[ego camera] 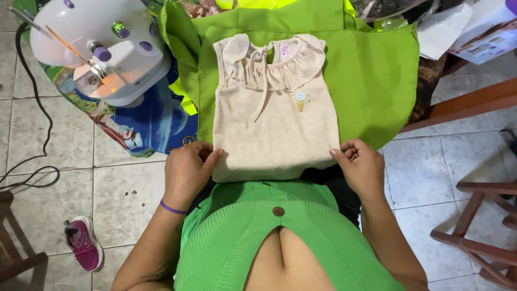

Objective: The person is inspecting fabric and applying a cleaning agent to remove spots or threads from a small garment.

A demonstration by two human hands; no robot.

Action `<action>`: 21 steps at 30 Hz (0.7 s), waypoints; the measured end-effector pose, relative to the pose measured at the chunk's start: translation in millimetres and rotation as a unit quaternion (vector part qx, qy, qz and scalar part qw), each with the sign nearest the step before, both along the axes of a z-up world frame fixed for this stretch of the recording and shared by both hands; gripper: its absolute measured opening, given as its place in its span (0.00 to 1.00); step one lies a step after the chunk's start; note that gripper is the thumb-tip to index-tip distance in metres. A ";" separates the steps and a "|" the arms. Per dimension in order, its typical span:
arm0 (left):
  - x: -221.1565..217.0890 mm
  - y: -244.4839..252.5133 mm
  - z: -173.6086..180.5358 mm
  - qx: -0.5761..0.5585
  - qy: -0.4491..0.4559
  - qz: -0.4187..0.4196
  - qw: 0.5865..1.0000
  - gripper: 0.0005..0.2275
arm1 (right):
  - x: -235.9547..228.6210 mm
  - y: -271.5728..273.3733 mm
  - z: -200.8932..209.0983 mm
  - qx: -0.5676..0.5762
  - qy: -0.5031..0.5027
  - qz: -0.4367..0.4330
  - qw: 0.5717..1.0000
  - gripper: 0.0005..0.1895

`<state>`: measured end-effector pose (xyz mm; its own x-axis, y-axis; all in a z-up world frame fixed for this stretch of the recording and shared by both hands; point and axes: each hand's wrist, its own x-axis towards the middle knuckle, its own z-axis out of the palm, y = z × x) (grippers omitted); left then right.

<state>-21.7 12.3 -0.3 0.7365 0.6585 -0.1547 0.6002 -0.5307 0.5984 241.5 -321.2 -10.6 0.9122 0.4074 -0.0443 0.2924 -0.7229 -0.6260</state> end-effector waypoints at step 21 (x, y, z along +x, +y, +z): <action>-20.2 -16.9 -10.3 -0.235 -0.183 0.119 0.947 0.12 | -30.8 -13.1 -49.5 0.354 0.191 -0.034 0.915 0.15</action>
<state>-41.8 -4.5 -10.6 0.6370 0.7342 -0.2349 0.3751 -0.0290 0.9266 210.8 -334.3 -60.0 0.9095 0.4006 -0.1113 -0.0750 -0.1052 -0.9916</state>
